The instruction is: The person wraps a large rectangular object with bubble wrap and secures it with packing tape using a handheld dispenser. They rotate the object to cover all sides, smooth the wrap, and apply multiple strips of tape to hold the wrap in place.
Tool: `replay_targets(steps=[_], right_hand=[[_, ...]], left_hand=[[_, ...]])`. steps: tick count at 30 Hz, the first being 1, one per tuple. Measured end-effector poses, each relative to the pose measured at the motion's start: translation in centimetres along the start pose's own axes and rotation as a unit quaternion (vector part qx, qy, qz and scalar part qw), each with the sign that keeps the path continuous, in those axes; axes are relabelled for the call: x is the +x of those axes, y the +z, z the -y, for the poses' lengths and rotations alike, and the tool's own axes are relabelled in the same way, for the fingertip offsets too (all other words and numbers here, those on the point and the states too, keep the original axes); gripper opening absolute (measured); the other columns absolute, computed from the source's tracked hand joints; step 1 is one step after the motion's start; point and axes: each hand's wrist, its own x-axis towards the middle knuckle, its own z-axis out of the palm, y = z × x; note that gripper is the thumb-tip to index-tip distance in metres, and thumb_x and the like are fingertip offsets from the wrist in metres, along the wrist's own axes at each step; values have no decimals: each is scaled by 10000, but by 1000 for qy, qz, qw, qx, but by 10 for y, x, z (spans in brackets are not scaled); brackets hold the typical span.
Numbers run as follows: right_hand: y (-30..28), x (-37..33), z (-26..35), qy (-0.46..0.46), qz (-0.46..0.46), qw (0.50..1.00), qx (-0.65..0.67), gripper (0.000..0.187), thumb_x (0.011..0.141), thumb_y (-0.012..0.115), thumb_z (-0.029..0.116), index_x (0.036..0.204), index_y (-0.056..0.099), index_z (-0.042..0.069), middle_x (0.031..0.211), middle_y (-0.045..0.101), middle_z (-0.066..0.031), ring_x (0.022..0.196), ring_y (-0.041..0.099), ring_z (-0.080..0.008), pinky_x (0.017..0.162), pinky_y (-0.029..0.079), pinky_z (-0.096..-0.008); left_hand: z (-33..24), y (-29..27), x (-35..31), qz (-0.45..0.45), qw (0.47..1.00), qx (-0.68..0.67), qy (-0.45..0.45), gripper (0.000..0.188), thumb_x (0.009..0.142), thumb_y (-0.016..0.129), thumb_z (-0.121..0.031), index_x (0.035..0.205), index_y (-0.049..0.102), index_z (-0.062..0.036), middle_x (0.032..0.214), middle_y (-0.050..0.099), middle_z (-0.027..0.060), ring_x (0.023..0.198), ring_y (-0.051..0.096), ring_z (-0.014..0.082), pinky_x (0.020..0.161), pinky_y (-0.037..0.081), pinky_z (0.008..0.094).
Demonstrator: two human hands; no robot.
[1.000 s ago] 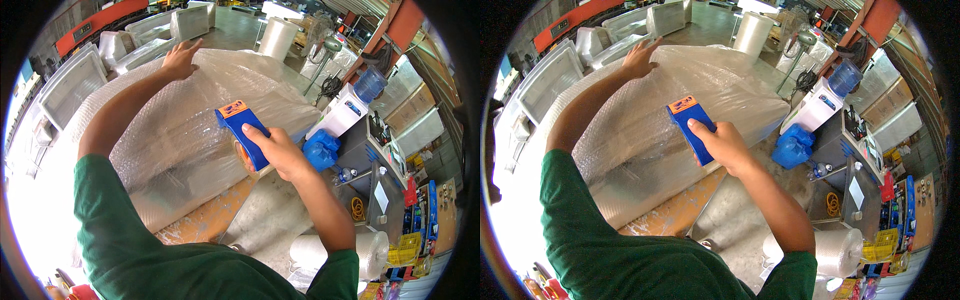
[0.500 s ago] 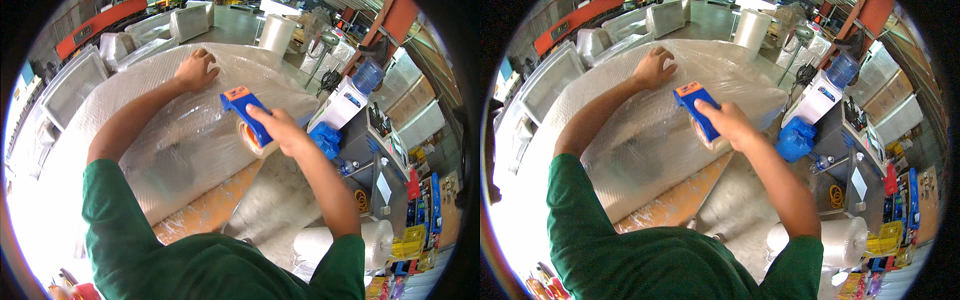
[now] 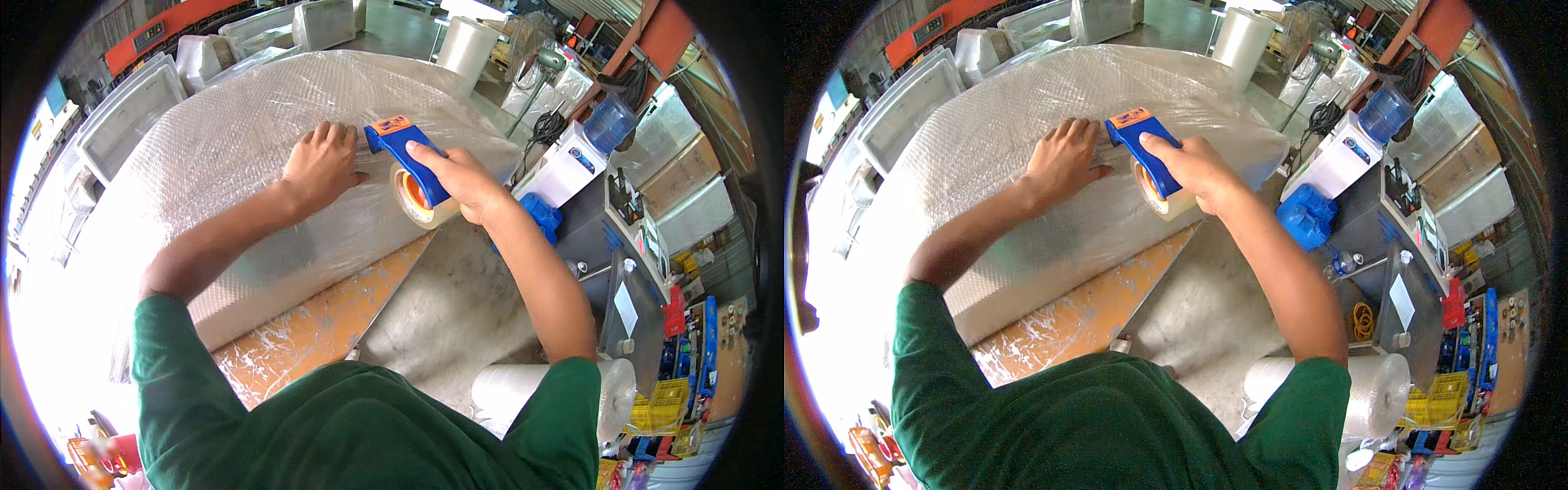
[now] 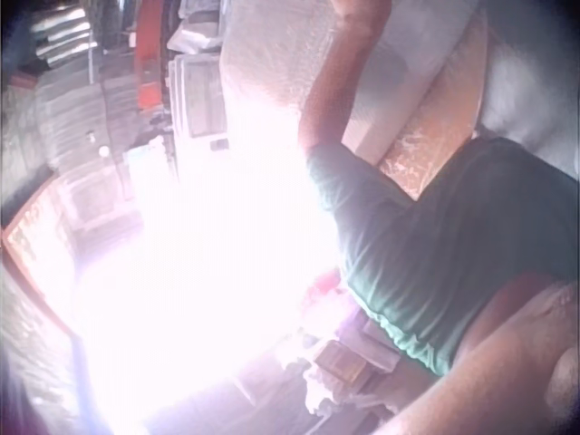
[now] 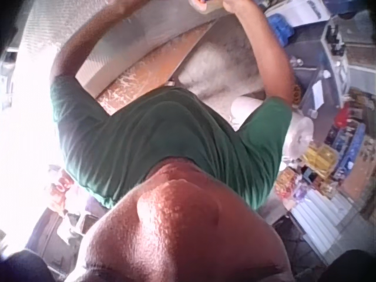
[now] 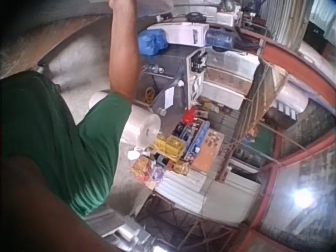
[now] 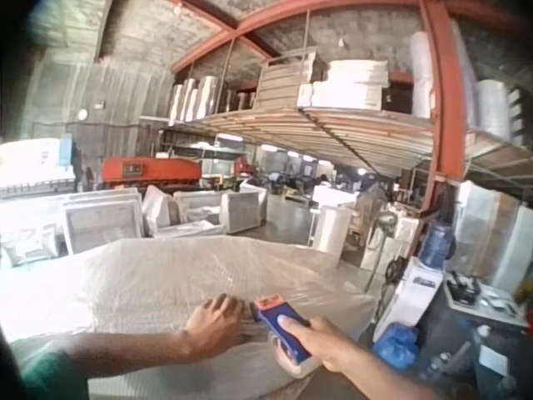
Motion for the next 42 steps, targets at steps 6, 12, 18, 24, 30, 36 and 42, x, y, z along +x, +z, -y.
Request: replay_targets(steps=[6, 12, 18, 24, 30, 36, 42], right_hand=[[0, -7, -11, -25, 25, 999, 23, 483, 952, 650, 473, 1000, 709, -4, 888, 702, -43, 753, 644, -81, 711, 510, -237], [5, -25, -25, -39, 6, 999, 35, 457, 958, 655, 432, 979, 707, -21, 866, 698, -45, 727, 639, -88, 674, 514, -254], [5, -51, -36, -66, -2, 996, 51, 484, 966, 657, 424, 1062, 695, -49, 926, 697, -40, 794, 632, -74, 711, 511, -237], [8, -69, -75, -81, -22, 988, 130, 464, 955, 669, 426, 997, 692, -35, 878, 689, -44, 763, 626, -82, 695, 507, -254], [28, -64, -112, -99, -18, 983, 156, 481, 948, 662, 475, 921, 686, -5, 778, 674, -29, 659, 604, -71, 612, 490, -245], [46, -47, -147, -165, -77, 976, 116, 452, 958, 648, 442, 890, 666, -4, 708, 656, -31, 617, 608, -93, 563, 487, -272], [64, 10, -173, -112, -75, 987, 89, 552, 960, 605, 514, 774, 669, -3, 611, 608, -35, 576, 570, -113, 539, 442, -301]], left_hand=[[-14, 32, -5, -137, 990, 31, -27, 464, 899, 656, -325, 1241, 601, -18, 1301, 603, 127, 1217, 587, 277, 1010, 476, 399], [-17, 41, 1, -226, 973, 37, -24, 241, 881, 656, -251, 1052, 667, -81, 1105, 675, 58, 1013, 676, 233, 899, 518, 376], [-27, 40, 6, -251, 958, -46, -130, 140, 836, 680, -253, 837, 679, -112, 886, 700, 54, 853, 698, 266, 791, 537, 405], [-41, 15, 21, -129, 929, -151, -312, 324, 786, 750, -329, 1049, 692, -149, 1126, 687, 96, 964, 689, 311, 801, 545, 412], [-9, 22, 27, -301, 938, 69, -160, 654, 775, 803, -375, 1373, 596, -209, 1372, 601, 132, 1125, 656, 328, 951, 510, 468], [-3, 11, 36, -78, 942, -249, -212, 321, 780, 799, -327, 1039, 785, -139, 965, 758, 130, 963, 719, 289, 945, 526, 408], [4, 29, 41, -94, 935, -254, -228, 265, 795, 789, -311, 974, 795, -115, 968, 761, 117, 896, 734, 262, 846, 570, 368]])
